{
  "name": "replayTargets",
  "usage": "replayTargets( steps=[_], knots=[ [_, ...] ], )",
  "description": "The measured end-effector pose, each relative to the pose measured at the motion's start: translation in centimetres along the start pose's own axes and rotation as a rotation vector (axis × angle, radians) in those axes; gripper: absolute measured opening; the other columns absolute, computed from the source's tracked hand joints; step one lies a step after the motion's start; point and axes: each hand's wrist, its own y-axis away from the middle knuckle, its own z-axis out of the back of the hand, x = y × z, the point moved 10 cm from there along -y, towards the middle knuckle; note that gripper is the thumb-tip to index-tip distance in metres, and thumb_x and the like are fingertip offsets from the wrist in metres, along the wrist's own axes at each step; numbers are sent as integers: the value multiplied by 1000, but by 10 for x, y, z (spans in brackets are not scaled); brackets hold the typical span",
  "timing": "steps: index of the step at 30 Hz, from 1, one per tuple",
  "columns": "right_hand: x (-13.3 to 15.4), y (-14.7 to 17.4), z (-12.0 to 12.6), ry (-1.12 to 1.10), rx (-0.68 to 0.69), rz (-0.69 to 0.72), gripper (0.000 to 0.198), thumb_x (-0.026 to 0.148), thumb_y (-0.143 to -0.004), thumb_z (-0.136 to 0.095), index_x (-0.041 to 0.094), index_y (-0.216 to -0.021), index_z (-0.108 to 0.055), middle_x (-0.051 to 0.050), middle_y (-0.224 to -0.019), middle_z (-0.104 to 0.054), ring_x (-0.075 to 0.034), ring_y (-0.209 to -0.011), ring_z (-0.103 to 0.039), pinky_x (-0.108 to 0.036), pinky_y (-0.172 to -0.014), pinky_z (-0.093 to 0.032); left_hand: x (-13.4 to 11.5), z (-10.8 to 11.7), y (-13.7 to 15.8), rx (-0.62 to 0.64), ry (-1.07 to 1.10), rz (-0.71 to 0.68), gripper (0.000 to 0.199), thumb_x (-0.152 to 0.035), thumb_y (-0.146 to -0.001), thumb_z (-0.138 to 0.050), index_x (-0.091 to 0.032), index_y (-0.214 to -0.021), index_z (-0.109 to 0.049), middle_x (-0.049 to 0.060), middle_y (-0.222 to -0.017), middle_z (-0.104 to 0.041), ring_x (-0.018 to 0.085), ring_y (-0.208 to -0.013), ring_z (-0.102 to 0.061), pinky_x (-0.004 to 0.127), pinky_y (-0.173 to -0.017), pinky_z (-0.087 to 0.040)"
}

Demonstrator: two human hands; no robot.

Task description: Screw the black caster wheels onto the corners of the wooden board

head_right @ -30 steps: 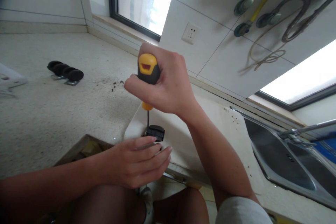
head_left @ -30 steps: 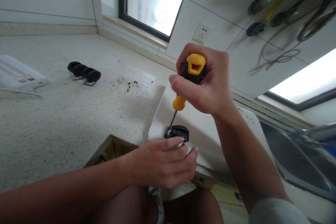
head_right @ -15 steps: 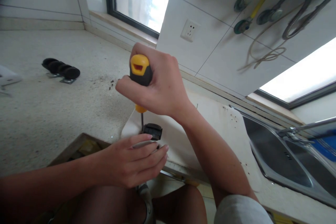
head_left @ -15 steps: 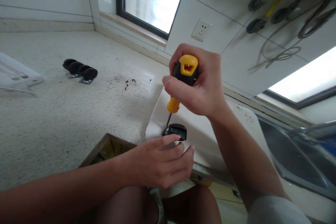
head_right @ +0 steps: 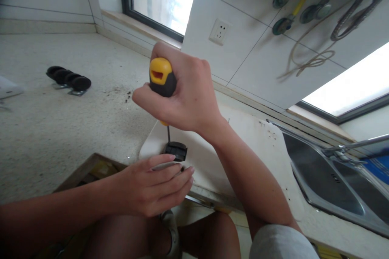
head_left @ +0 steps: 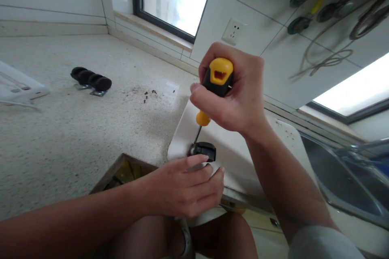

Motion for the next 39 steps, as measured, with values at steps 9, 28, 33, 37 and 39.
replayTargets(
  steps=[9,28,33,37,39],
  knots=[
    [-3,1,-1,13,-34,-10,29,14,-78,-74,26,-75,-48,3,-72,-51,-15,-70,-46,-36,-69,-45,0,0,0,-10,3,1,19,-27,-109,-73,-23,-124,-83,6,-141,-80,20,-122,-71,40,-118,-55],
    [3,1,7,-85,-89,26,26,20,-78,-68,28,-72,-44,3,-70,-53,-16,-68,-41,-39,-66,-37,0,-1,0,-1,3,13,18,-24,-109,-71,-24,-122,-83,5,-141,-80,19,-122,-70,40,-119,-55],
    [3,3,4,-52,-88,30,22,21,-77,-68,27,-75,-47,3,-71,-53,-15,-68,-40,-37,-65,-40,1,1,0,-12,9,23,17,-24,-109,-71,-23,-121,-84,4,-138,-81,19,-120,-71,40,-118,-55],
    [-1,4,4,-18,-106,28,24,21,-79,-69,27,-75,-46,3,-70,-52,-15,-68,-40,-37,-66,-40,1,0,-1,-9,12,25,16,-24,-109,-72,-23,-121,-83,5,-139,-81,19,-121,-71,40,-118,-54],
    [1,3,7,-53,-129,62,24,20,-78,-68,27,-74,-46,3,-69,-51,-15,-67,-40,-37,-65,-38,0,0,-1,-8,13,22,16,-25,-108,-74,-22,-122,-82,5,-139,-81,19,-121,-71,40,-118,-54]
  ],
)
